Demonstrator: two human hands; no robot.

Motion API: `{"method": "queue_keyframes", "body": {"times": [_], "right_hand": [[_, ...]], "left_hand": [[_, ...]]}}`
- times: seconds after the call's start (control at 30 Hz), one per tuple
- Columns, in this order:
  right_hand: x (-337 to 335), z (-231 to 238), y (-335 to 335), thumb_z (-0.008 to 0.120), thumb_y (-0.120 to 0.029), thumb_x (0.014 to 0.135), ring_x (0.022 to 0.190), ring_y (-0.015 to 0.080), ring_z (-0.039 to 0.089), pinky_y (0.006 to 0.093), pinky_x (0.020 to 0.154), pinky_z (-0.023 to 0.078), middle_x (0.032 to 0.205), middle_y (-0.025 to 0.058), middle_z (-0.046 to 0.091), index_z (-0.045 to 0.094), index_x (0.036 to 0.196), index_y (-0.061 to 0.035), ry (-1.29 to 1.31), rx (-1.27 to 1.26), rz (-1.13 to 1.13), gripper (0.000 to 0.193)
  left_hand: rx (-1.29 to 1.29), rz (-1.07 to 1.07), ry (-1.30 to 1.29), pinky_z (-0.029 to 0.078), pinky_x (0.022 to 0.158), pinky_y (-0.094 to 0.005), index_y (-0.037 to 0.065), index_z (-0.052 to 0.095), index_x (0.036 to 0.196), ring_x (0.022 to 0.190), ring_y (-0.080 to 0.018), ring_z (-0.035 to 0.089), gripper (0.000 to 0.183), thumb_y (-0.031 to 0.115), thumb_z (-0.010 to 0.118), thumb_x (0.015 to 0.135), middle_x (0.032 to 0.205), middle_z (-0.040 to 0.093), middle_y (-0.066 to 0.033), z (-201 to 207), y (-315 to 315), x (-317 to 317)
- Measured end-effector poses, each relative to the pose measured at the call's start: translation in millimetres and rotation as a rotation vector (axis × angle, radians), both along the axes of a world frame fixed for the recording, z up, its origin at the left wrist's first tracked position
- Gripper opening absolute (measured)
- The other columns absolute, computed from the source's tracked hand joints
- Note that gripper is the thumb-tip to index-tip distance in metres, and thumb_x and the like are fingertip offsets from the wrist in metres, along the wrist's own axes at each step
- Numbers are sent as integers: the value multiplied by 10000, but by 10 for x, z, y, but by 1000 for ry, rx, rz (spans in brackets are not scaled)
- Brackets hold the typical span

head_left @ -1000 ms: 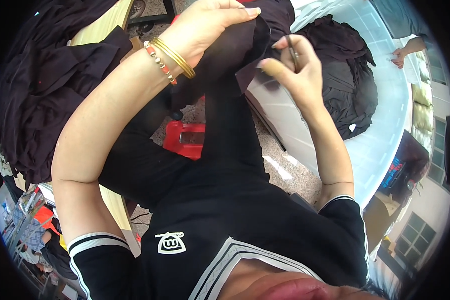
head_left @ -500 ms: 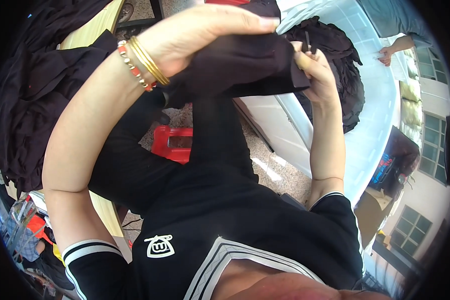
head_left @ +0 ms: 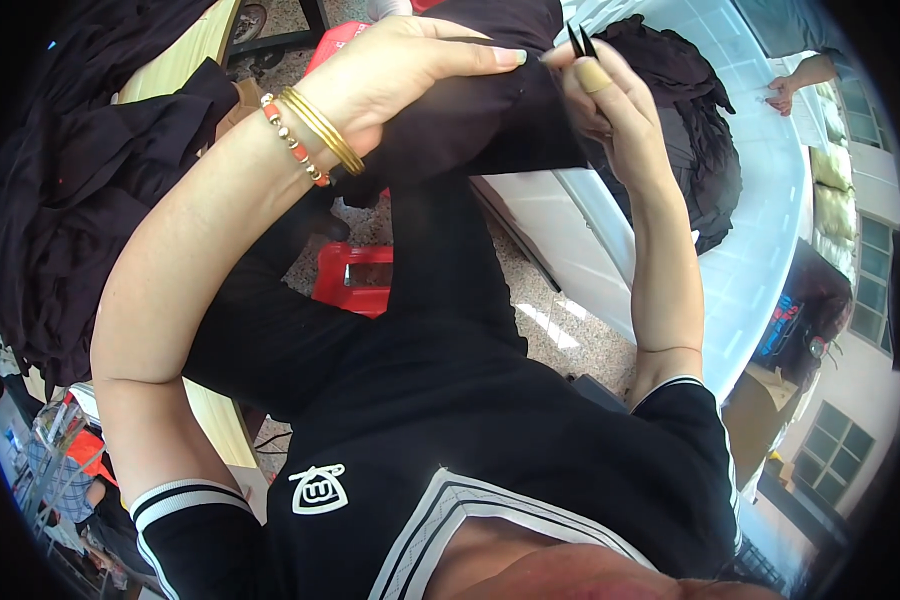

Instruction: Trimming loose threads from black garments using a pair of small thread snips.

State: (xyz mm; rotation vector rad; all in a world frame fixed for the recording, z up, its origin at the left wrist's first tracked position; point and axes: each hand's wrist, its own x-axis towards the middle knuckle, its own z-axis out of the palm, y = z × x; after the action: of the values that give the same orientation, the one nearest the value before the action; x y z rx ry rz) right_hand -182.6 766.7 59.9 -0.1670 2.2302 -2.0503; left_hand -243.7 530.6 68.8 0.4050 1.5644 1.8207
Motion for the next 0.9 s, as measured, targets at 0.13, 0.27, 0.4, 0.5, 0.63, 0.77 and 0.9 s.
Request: {"method": "queue_keyframes", "body": {"times": [0.13, 0.27, 0.4, 0.5, 0.63, 0.77, 0.9], "right_hand": [[47, 90, -85, 596, -192, 942, 648, 63, 500, 210, 575, 395, 754, -12, 547, 608, 1114, -42, 531, 477, -88, 229], [17, 111, -80, 766, -147, 799, 611, 108, 545, 225, 568, 445, 734, 28, 568, 703, 1084, -96, 796, 704, -71, 297], [39, 94, -124, 803, -119, 740, 586, 92, 565, 226, 530, 453, 709, 15, 559, 727, 1085, -115, 808, 766, -80, 353], [35, 58, -132, 806, -119, 734, 593, 93, 572, 220, 539, 462, 707, 14, 560, 728, 1087, -124, 836, 802, -142, 361], [41, 66, -123, 808, -103, 733, 607, 87, 572, 217, 546, 468, 705, 17, 555, 731, 1083, -117, 783, 787, -141, 359], [36, 84, -132, 797, -75, 744, 617, 83, 558, 217, 554, 460, 699, 22, 547, 735, 1068, -92, 763, 743, -108, 331], [40, 74, -113, 787, -62, 754, 618, 87, 545, 212, 555, 443, 699, 22, 544, 737, 1058, -83, 751, 724, -97, 309]], "left_hand": [[-68, 70, -124, 523, 812, -227, 28, 684, 1094, 884, -98, 667, 284, 201, 720, 872, 1021, 704, -50, -24, 14, 18], [61, 58, -392, 529, 801, -228, 25, 677, 1071, 879, -111, 672, 259, 179, 722, 868, 1020, 705, -61, -31, -26, -17], [116, 61, -401, 534, 793, -229, 25, 674, 1075, 868, -113, 674, 258, 172, 720, 868, 1021, 705, -64, -92, -50, -76], [116, 18, -390, 522, 806, -227, 37, 676, 1081, 891, -106, 668, 258, 185, 715, 874, 1030, 704, -50, -49, -45, -64], [39, 76, -251, 488, 842, -216, 63, 682, 1093, 942, -88, 653, 251, 210, 697, 889, 1046, 700, -21, 17, -23, 7], [3, 107, -156, 474, 860, -207, 70, 683, 1104, 952, -79, 648, 256, 216, 690, 895, 1054, 698, -8, -22, -19, -1], [49, 62, -226, 475, 862, -206, 70, 686, 1103, 954, -76, 648, 254, 216, 691, 895, 1057, 698, -9, -61, -38, -28]]}}
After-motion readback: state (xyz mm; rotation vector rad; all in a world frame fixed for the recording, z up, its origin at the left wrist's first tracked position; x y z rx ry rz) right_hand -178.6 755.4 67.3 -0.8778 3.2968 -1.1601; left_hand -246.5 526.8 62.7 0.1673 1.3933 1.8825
